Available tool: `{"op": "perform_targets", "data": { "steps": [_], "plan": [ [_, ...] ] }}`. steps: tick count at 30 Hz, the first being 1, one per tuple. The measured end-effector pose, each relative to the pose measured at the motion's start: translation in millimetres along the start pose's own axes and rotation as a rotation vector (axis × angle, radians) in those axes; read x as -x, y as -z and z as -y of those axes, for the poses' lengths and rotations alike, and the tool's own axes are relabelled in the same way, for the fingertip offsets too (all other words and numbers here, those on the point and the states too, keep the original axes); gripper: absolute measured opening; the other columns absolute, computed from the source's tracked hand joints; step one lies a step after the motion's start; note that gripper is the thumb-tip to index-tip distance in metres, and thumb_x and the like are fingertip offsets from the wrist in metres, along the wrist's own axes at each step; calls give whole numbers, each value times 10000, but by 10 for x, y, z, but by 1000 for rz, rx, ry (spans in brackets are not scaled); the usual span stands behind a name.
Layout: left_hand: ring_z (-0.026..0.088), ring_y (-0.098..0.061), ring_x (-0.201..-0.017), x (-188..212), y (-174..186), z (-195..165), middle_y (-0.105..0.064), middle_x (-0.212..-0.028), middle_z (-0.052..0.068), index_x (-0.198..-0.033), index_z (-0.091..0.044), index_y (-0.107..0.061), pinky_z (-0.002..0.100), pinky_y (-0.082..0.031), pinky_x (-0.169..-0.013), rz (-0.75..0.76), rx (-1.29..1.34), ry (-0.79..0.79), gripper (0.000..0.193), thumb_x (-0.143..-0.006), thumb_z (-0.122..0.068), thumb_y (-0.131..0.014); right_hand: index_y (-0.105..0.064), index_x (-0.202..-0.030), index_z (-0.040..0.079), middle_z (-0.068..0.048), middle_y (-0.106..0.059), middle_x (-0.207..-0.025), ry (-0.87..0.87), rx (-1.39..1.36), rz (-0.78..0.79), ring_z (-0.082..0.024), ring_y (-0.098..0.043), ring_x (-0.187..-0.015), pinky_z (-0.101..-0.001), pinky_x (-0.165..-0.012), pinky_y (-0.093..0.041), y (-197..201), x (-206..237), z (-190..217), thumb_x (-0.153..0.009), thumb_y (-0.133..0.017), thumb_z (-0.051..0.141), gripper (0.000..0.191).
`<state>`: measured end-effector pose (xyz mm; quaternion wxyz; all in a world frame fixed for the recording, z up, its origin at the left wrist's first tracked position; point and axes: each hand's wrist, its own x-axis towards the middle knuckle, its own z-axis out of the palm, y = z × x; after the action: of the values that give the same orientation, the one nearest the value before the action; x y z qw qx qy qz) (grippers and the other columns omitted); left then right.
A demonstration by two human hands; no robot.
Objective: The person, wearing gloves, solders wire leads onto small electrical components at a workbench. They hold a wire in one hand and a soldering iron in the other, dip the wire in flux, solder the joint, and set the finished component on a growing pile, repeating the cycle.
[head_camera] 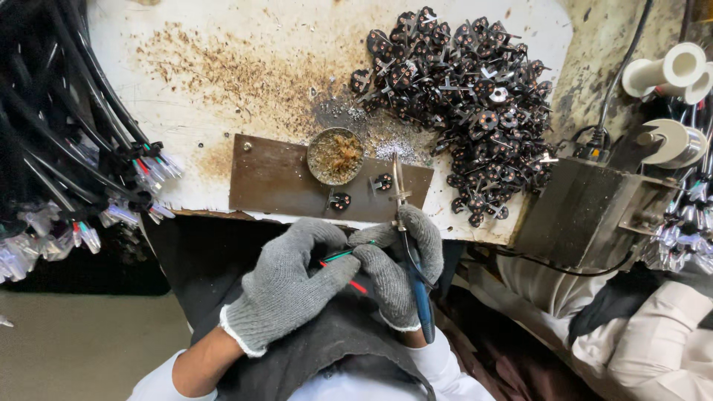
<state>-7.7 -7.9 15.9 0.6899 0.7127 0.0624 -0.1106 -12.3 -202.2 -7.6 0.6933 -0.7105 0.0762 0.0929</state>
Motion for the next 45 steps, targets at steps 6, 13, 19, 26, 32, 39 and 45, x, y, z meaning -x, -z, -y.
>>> {"op": "perform_targets", "data": {
  "steps": [6,13,19,26,32,39,45],
  "plan": [
    [121,-614,-610,21,-24,-57,-710,-854,64,-1023,-35,-730,270,-524,-572,-37,-56,51,172,-888,-139,-751,-445,-1445,20,-175,-722,-1054,30,81,15,-241,-737,-938,-387,-851,-620,-13,-35,26,-861,-714,-119,658],
    [155,-635,-636,-118,68,-89,-698,-788,65,-946,-47,-724,298,-520,-597,-167,-138,54,88,-904,-124,-732,-425,-1504,58,-131,-759,-990,164,43,-177,-153,-688,-784,-309,-699,-574,14,-259,50,-958,-680,-96,622],
    [287,-711,-769,-514,177,-71,-714,-850,122,-918,-54,-712,383,-546,-684,-235,-456,-106,124,-918,-176,-734,-558,-1224,65,-156,-742,-1003,537,475,30,-231,-758,-926,-353,-832,-612,-77,-366,-101,-932,-737,-92,378],
    [302,-701,-736,-631,180,-147,-695,-798,130,-855,-54,-697,411,-535,-665,-174,-497,25,169,-885,-213,-747,-573,-1150,57,-133,-762,-996,639,544,53,-268,-790,-907,-357,-797,-625,-41,-441,-67,-920,-776,-9,314],
    [294,-708,-736,-643,206,-363,-704,-809,114,-865,-59,-707,393,-542,-663,-159,-492,-22,152,-875,-206,-748,-584,-1131,63,-132,-763,-996,643,591,95,-277,-788,-895,-348,-772,-620,-15,-448,-72,-929,-770,11,279],
    [165,-710,-677,-315,222,-267,-715,-808,65,-896,-59,-720,299,-556,-633,-189,-336,92,111,-857,-152,-766,-544,-1293,31,-138,-761,-1025,307,243,-17,-173,-716,-743,-270,-671,-599,22,-291,-135,-1031,-613,165,302],
    [195,-684,-657,-298,133,11,-705,-821,81,-921,-43,-709,313,-549,-619,-198,-262,90,127,-873,-152,-750,-541,-1392,23,-105,-742,-968,517,390,28,-199,-710,-862,-389,-940,-566,83,-266,-181,-1076,-659,210,386]
  ]
}}
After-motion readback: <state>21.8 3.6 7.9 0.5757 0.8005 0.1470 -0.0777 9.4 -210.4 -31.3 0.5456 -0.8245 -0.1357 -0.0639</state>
